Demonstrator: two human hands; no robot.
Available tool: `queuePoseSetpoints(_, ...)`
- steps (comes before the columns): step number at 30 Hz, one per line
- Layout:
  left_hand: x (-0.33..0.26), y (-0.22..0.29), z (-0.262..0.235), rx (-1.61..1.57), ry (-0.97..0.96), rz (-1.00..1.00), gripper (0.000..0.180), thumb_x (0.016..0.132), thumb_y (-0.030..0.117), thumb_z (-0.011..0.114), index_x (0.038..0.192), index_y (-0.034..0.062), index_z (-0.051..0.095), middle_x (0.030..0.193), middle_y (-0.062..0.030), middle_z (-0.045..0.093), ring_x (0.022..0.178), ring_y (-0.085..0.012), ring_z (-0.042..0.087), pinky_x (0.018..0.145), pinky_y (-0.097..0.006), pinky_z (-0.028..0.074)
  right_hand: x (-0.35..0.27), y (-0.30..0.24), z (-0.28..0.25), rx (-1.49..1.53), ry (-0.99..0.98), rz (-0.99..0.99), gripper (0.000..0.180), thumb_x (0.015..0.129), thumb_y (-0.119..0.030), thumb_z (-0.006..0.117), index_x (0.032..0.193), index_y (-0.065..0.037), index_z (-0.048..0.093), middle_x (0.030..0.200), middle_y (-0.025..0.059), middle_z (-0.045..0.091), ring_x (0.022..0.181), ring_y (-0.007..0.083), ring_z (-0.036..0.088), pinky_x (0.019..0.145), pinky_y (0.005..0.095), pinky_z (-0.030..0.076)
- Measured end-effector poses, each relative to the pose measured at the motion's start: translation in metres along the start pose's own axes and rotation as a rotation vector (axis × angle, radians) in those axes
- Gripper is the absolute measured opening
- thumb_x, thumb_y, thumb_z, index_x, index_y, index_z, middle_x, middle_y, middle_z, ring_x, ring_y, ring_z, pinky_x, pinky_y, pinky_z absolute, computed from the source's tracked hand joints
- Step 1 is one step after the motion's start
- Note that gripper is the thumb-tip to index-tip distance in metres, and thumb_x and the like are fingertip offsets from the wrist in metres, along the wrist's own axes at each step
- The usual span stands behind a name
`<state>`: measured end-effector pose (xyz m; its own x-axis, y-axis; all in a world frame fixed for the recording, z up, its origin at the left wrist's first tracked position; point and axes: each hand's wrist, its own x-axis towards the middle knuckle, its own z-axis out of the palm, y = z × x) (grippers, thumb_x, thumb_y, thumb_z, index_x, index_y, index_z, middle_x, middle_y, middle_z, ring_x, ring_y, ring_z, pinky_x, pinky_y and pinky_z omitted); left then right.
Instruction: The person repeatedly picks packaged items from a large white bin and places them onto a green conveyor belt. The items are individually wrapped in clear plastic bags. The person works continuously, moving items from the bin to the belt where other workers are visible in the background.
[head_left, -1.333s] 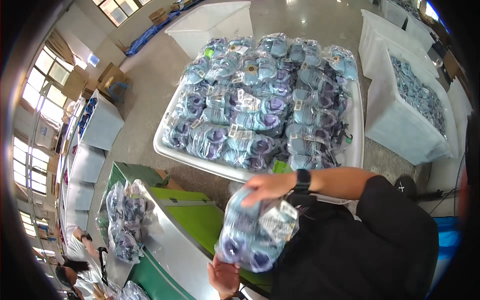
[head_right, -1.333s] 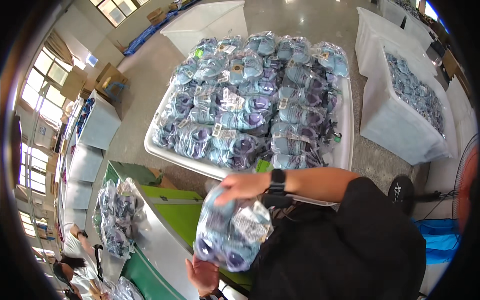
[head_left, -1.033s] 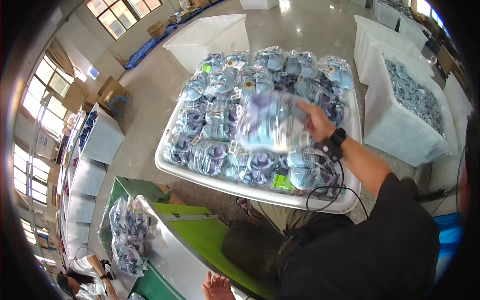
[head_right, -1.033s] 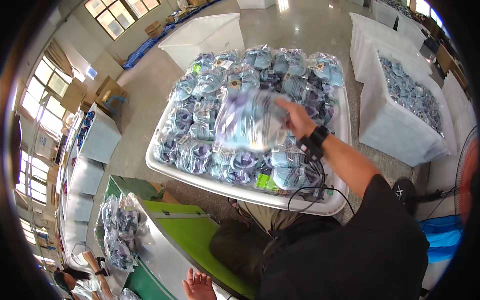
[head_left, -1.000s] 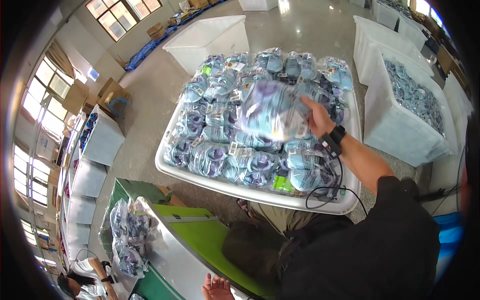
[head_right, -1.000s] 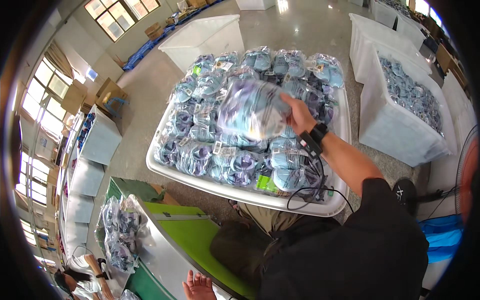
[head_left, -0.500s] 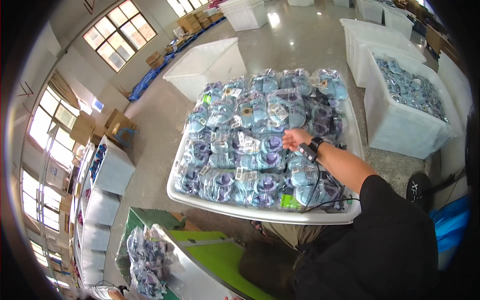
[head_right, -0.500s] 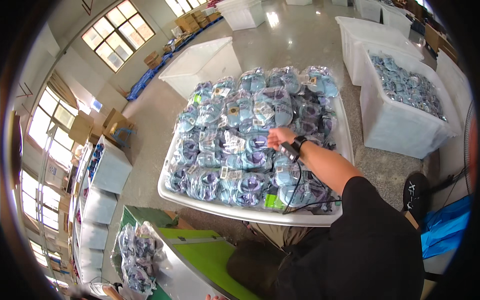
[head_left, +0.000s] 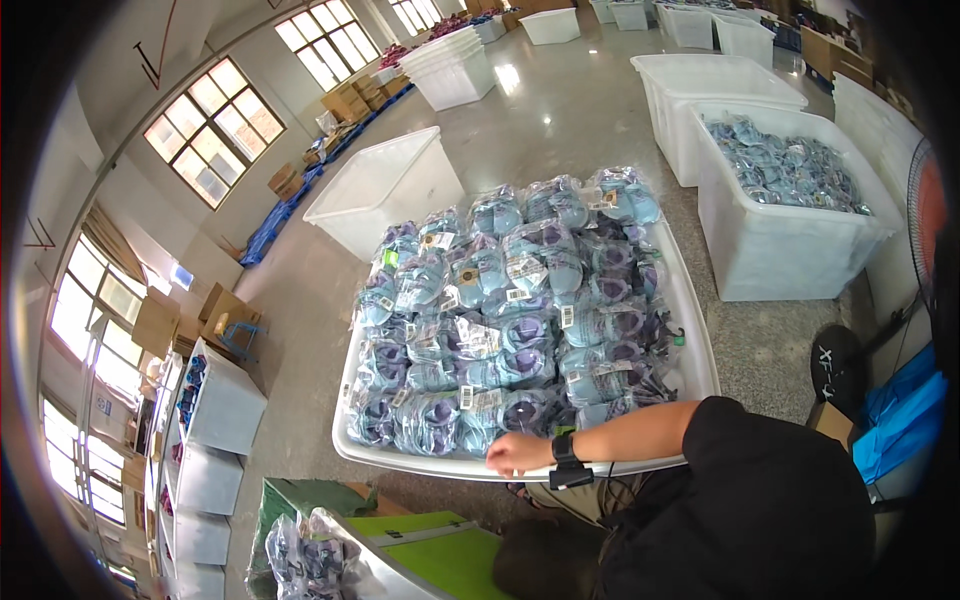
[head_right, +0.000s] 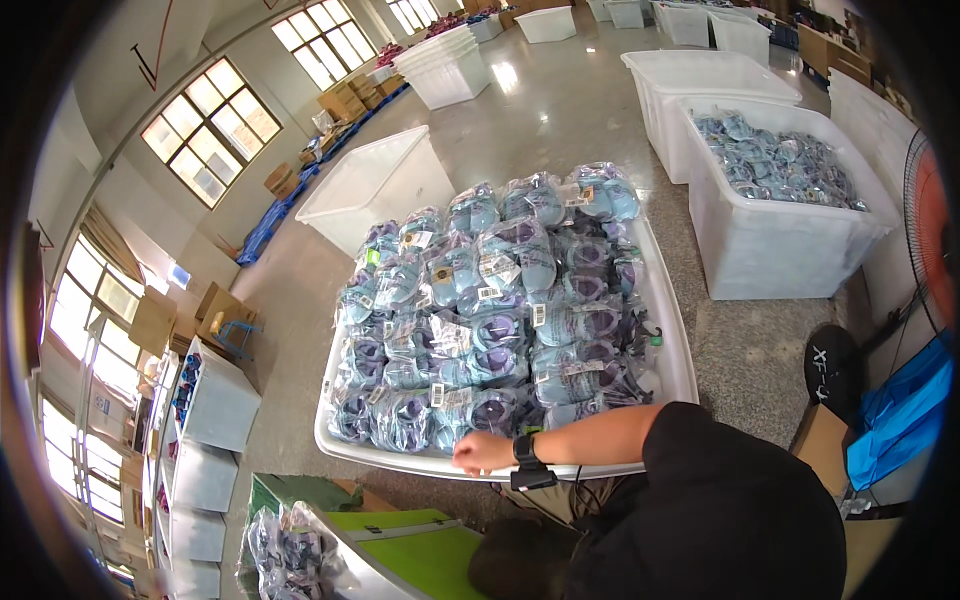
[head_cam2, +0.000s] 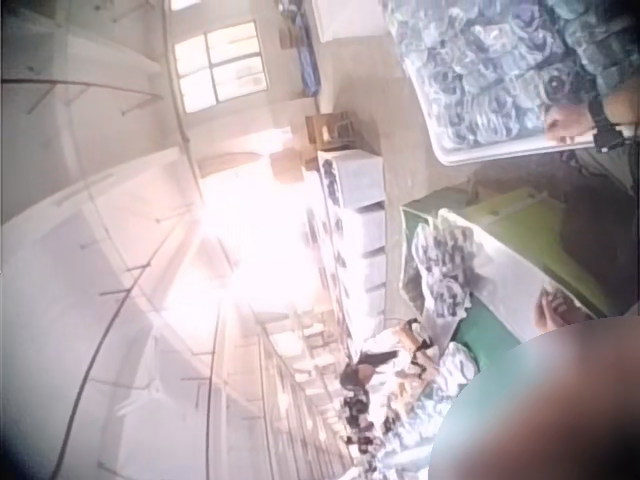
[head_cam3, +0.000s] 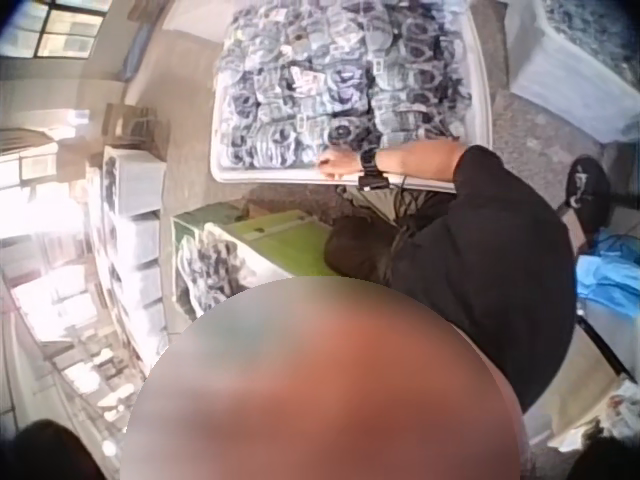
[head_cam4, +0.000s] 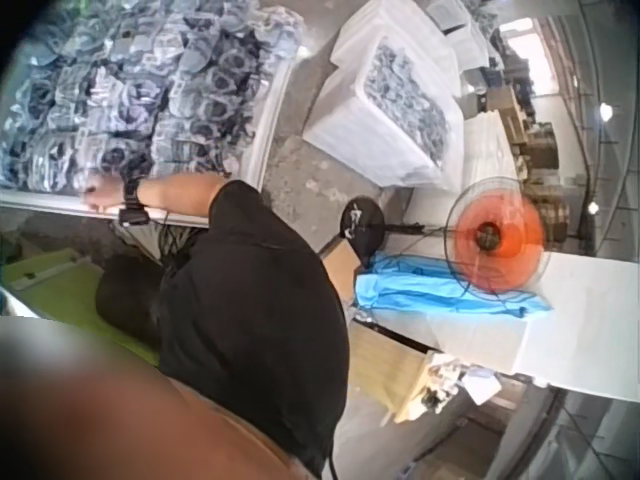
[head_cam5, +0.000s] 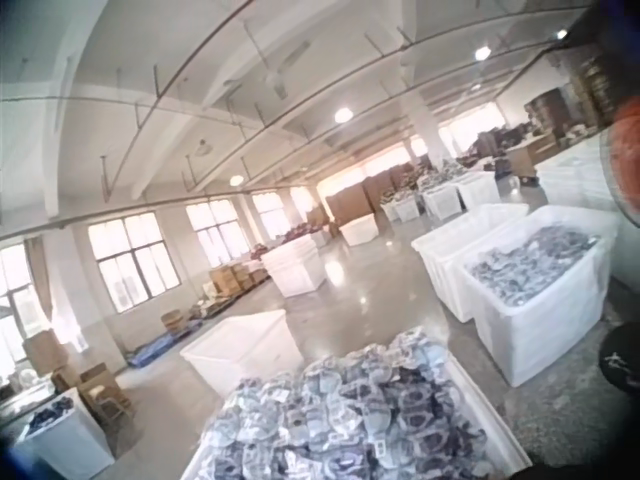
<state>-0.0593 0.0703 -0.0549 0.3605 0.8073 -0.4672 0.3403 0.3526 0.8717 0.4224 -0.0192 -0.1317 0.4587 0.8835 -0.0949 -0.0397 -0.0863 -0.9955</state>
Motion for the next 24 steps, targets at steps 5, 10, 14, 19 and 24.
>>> queuePoseSetpoints(5, 0.017, -0.003, -0.01, -0.069, -0.294, 0.05, 0.056, 0.108, 0.028, 0.055, 0.156, 0.0061, 0.035, 0.16, -0.0092, 0.042, 0.155, -0.0314, 0.025, 0.129, -0.044, 0.02, -0.004, 0.016, 0.004, -0.156, 0.092, -0.153, 0.024, 0.093, -0.029, 0.07, 0.098, -0.006, 0.071, 0.083, 0.0062, 0.073, 0.074, 0.0186, 0.073, 0.068, 0.0357, 0.054)
queuePoseSetpoints(10, 0.032, 0.013, 0.026, -0.094, -0.184, 0.052, 0.055, 0.107, 0.028, 0.055, 0.154, 0.0059, 0.036, 0.156, -0.0092, 0.043, 0.151, -0.0308, 0.027, 0.127, -0.044, 0.022, -0.018, 0.018, 0.013, -0.552, 0.107, -0.316, 0.018, 0.09, -0.028, 0.072, 0.097, -0.012, 0.069, 0.088, 0.004, 0.068, 0.081, 0.0255, 0.07, 0.069, 0.0415, 0.053)
queuePoseSetpoints(14, 0.035, 0.023, 0.043, -0.106, -0.165, 0.051, 0.054, 0.107, 0.027, 0.055, 0.153, 0.0057, 0.037, 0.154, -0.0092, 0.043, 0.149, -0.0304, 0.028, 0.125, -0.043, 0.023, -0.016, 0.017, 0.014, -0.596, 0.089, -0.3, 0.019, 0.087, -0.027, 0.074, 0.098, -0.013, 0.068, 0.089, 0.0033, 0.065, 0.084, 0.0261, 0.069, 0.071, 0.0427, 0.052)
queuePoseSetpoints(19, 0.038, 0.022, 0.047, -0.122, -0.145, 0.047, 0.052, 0.107, 0.026, 0.055, 0.152, 0.0054, 0.038, 0.15, -0.0093, 0.044, 0.145, -0.0298, 0.029, 0.123, -0.043, 0.025, -0.013, 0.019, 0.014, -0.587, 0.07, -0.28, 0.021, 0.084, -0.025, 0.077, 0.097, -0.012, 0.067, 0.09, 0.0038, 0.063, 0.084, 0.0273, 0.068, 0.07, 0.044, 0.051)
queuePoseSetpoints(24, 0.041, 0.02, 0.049, -0.133, -0.134, 0.054, 0.051, 0.107, 0.026, 0.055, 0.151, 0.0052, 0.039, 0.147, -0.0093, 0.045, 0.142, -0.0292, 0.031, 0.12, -0.043, 0.026, -0.013, 0.02, 0.012, -0.609, 0.035, -0.301, 0.024, 0.083, -0.026, 0.079, 0.098, -0.013, 0.066, 0.09, 0.0038, 0.062, 0.085, 0.0286, 0.067, 0.071, 0.0447, 0.051)
